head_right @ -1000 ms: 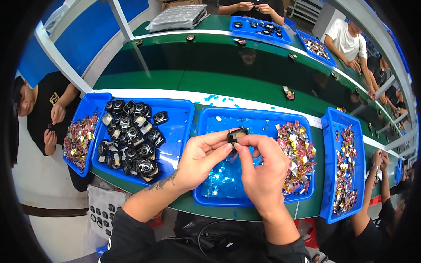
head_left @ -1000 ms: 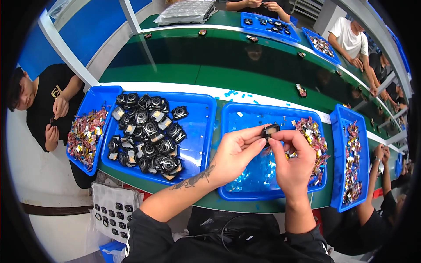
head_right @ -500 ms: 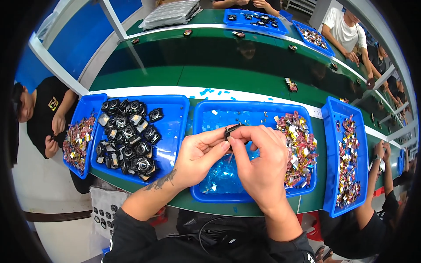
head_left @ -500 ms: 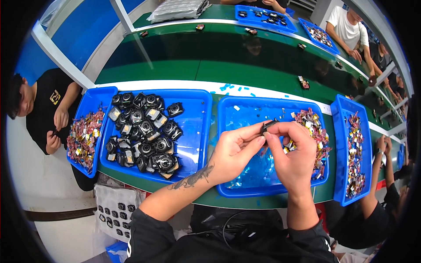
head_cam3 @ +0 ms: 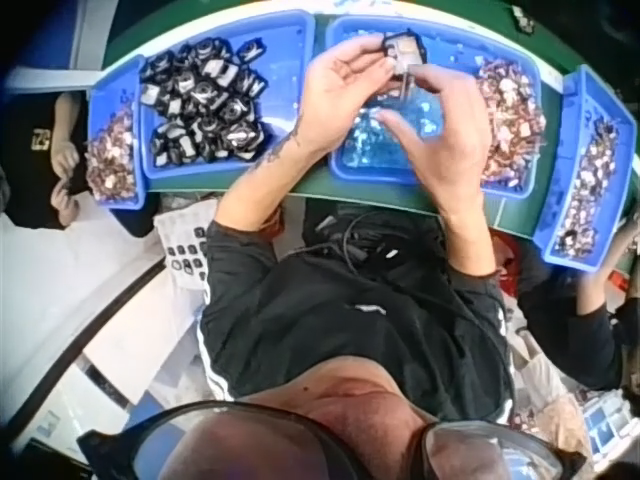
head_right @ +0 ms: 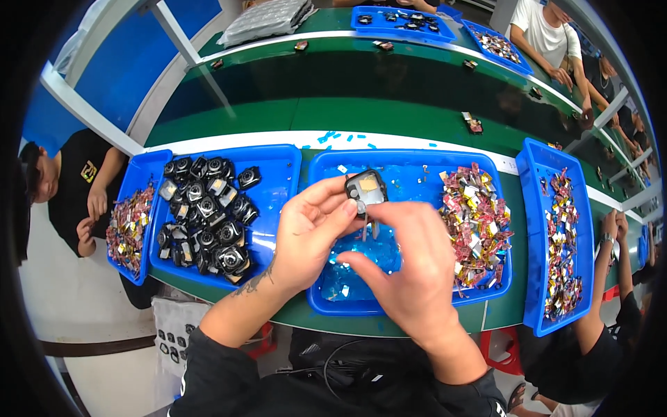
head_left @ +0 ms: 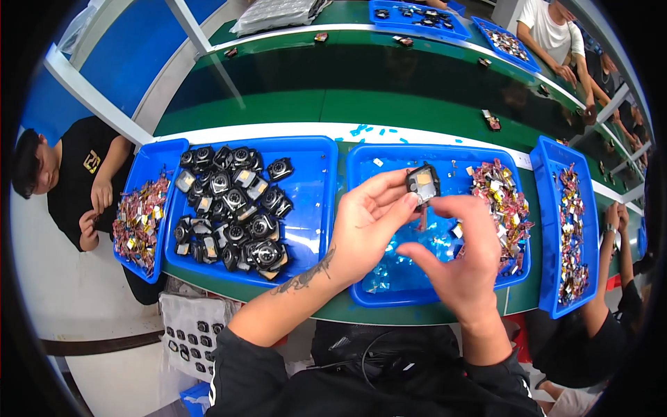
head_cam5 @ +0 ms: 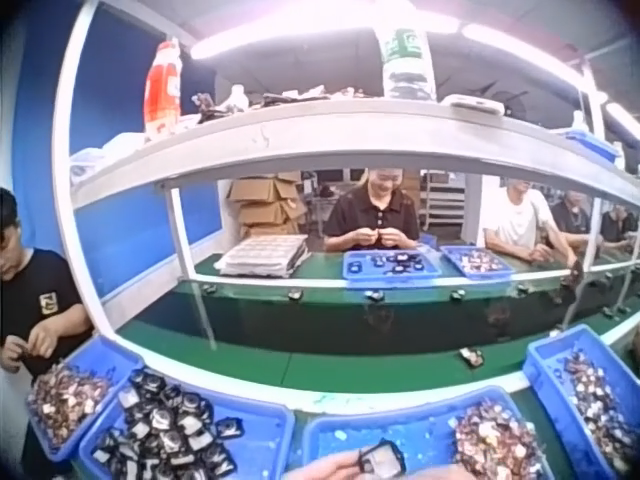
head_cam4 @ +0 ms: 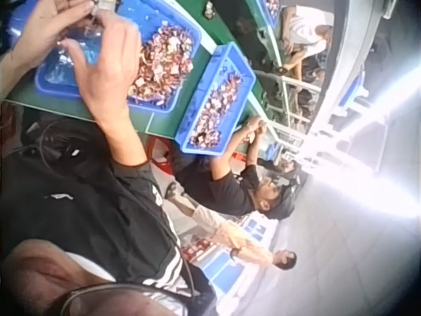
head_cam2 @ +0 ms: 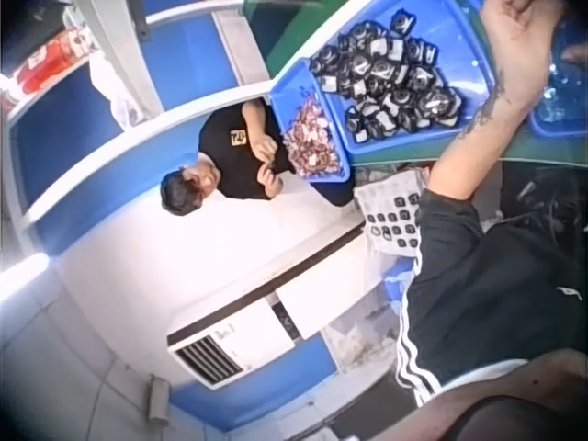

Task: The recorder is assembling small plastic components, possibly watch or toy parts, at a factory production line.

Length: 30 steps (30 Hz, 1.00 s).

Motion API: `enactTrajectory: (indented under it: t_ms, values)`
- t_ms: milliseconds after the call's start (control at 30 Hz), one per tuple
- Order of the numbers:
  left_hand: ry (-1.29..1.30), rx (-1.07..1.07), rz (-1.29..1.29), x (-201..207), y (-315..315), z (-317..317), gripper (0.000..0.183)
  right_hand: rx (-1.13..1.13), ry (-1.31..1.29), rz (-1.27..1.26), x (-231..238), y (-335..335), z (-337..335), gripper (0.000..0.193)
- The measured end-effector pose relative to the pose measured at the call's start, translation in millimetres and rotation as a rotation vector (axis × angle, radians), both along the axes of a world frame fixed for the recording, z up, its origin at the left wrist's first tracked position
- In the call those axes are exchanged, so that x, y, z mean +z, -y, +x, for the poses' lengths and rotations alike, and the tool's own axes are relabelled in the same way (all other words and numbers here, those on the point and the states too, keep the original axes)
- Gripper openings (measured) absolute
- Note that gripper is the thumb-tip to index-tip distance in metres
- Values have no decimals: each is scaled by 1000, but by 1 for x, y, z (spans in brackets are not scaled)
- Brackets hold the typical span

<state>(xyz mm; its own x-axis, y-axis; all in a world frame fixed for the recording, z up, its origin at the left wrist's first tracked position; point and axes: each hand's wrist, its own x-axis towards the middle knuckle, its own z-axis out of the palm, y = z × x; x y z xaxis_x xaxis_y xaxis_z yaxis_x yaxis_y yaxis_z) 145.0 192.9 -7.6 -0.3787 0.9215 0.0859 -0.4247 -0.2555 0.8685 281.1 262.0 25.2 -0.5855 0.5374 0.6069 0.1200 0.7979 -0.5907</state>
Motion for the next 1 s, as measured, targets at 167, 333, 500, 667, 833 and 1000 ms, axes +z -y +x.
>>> enactTrajectory:
  t_ms: [167, 333, 500, 667, 833, 1000]
  values:
    - [-348, 139, 145, 8, 3, 3, 39, -14, -56, -120, -7, 5, 4, 32]
    - [-1041, 317, 204, 12, 7, -2, 31, 204, -359, -893, -2, -1, 13, 23]
    - [-1065, 352, 189, 13, 8, -8, 29, 278, -262, -991, 2, -5, 21, 14]
    - [-1038, 100, 78, 15, 14, -12, 22, 332, -268, -945, 1, -19, 27, 12]
    - [-223, -135, -125, 6, 9, 0, 18, 264, -293, -980, -5, -13, 27, 17]
    - [-146, -92, -77, -4, 7, 8, 28, 27, -215, -725, -11, 0, 18, 26]
